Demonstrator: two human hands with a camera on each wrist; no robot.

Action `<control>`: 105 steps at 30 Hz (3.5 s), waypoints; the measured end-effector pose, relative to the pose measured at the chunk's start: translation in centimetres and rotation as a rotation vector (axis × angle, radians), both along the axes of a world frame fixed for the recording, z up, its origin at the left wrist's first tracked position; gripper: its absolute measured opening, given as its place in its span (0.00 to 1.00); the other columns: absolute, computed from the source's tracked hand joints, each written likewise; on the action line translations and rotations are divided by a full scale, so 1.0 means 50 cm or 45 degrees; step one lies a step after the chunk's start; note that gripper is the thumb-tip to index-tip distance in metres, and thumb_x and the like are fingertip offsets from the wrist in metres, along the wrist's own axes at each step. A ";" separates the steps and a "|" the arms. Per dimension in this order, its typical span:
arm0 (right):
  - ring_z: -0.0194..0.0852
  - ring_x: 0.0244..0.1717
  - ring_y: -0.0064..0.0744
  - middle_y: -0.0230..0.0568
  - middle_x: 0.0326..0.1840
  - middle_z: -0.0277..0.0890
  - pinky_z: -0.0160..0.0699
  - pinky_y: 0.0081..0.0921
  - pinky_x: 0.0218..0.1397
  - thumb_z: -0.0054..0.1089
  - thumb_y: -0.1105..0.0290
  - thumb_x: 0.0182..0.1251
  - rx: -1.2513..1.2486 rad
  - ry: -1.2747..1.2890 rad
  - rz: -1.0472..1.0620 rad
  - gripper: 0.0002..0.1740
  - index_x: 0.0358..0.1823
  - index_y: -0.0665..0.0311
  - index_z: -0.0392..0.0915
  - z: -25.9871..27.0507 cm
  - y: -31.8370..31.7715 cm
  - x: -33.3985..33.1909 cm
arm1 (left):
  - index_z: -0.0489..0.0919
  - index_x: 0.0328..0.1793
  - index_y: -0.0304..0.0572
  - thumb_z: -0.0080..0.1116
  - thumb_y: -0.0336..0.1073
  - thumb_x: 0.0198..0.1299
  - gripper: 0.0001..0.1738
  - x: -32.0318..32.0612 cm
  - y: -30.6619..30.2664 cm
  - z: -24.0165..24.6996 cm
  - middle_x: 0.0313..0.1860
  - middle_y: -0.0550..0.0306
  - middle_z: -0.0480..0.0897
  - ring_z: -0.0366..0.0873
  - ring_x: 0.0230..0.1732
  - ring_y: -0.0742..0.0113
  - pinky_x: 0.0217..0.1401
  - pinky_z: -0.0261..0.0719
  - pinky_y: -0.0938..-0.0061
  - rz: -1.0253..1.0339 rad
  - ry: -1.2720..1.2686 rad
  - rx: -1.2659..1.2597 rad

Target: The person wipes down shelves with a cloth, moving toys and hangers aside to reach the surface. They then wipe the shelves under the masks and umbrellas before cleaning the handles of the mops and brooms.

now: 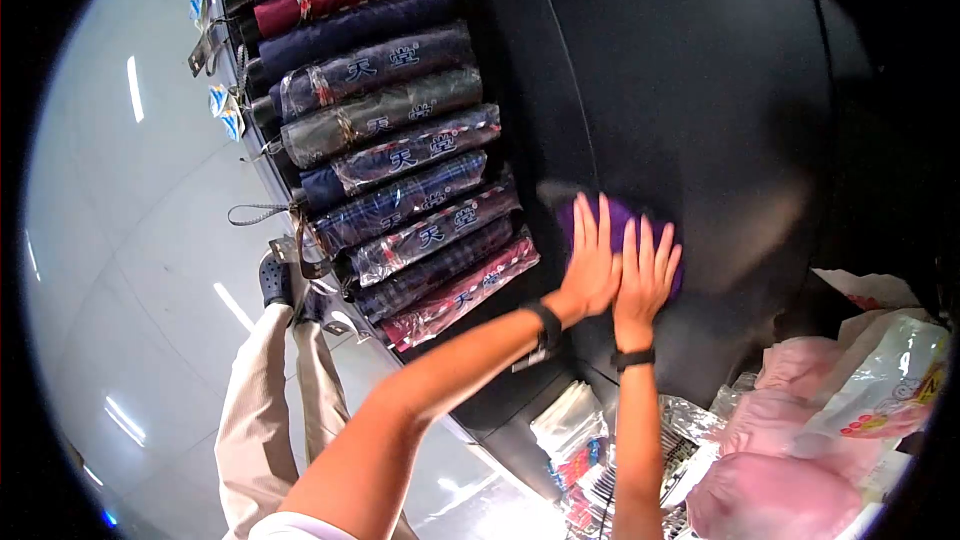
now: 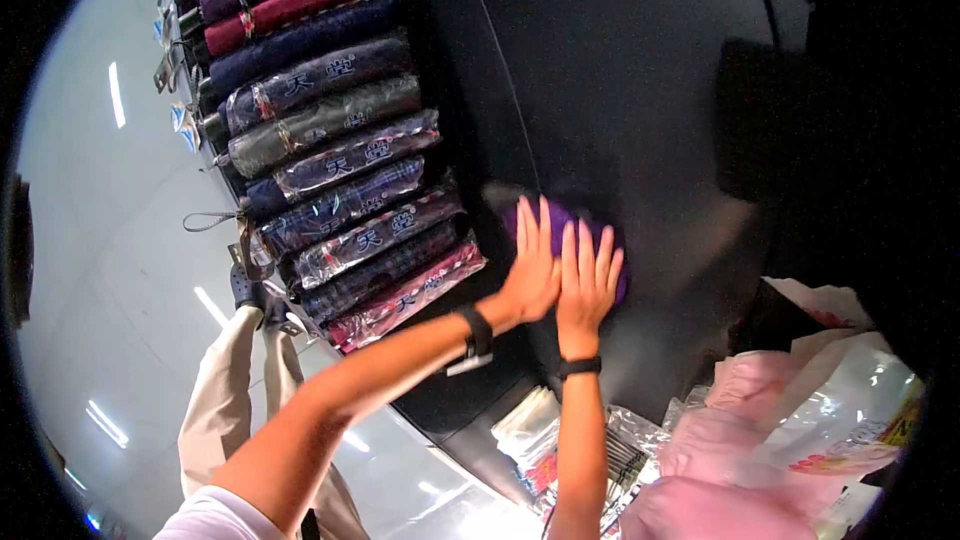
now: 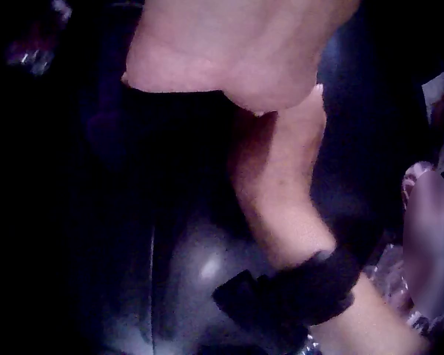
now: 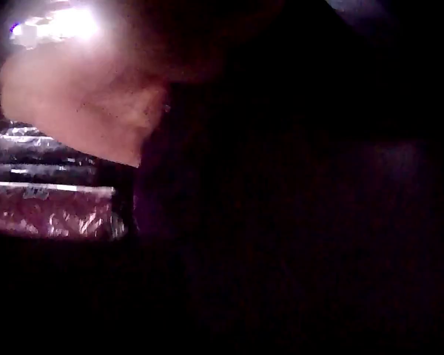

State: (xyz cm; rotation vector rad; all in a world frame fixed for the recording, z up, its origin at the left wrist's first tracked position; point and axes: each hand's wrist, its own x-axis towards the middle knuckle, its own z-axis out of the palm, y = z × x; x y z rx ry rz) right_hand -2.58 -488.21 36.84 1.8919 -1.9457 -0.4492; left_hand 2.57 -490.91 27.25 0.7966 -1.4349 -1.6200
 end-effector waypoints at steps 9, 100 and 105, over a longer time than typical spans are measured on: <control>0.55 0.74 0.58 0.38 0.66 0.69 0.51 0.57 0.75 0.48 0.73 0.64 0.155 0.151 -0.457 0.28 0.68 0.54 0.70 -0.030 0.456 -0.045 | 0.37 0.81 0.36 0.43 0.43 0.72 0.41 0.029 0.338 -0.052 0.80 0.31 0.45 0.39 0.81 0.42 0.81 0.40 0.61 -1.018 0.185 0.415; 0.62 0.67 0.62 0.49 0.71 0.63 0.54 0.55 0.72 0.51 0.69 0.67 0.452 -0.124 -0.898 0.25 0.66 0.63 0.68 0.302 -0.773 0.239 | 0.64 0.71 0.31 0.52 0.52 0.61 0.39 0.214 -1.117 0.303 0.73 0.32 0.60 0.47 0.76 0.29 0.73 0.53 0.40 0.815 -0.206 -0.624; 0.63 0.66 0.60 0.49 0.70 0.64 0.56 0.55 0.71 0.50 0.70 0.66 0.231 -0.318 -0.951 0.25 0.65 0.64 0.69 0.244 -0.675 0.220 | 0.69 0.69 0.37 0.51 0.47 0.61 0.33 0.226 -1.094 0.260 0.64 0.37 0.71 0.53 0.76 0.35 0.75 0.52 0.41 0.608 -0.264 -0.997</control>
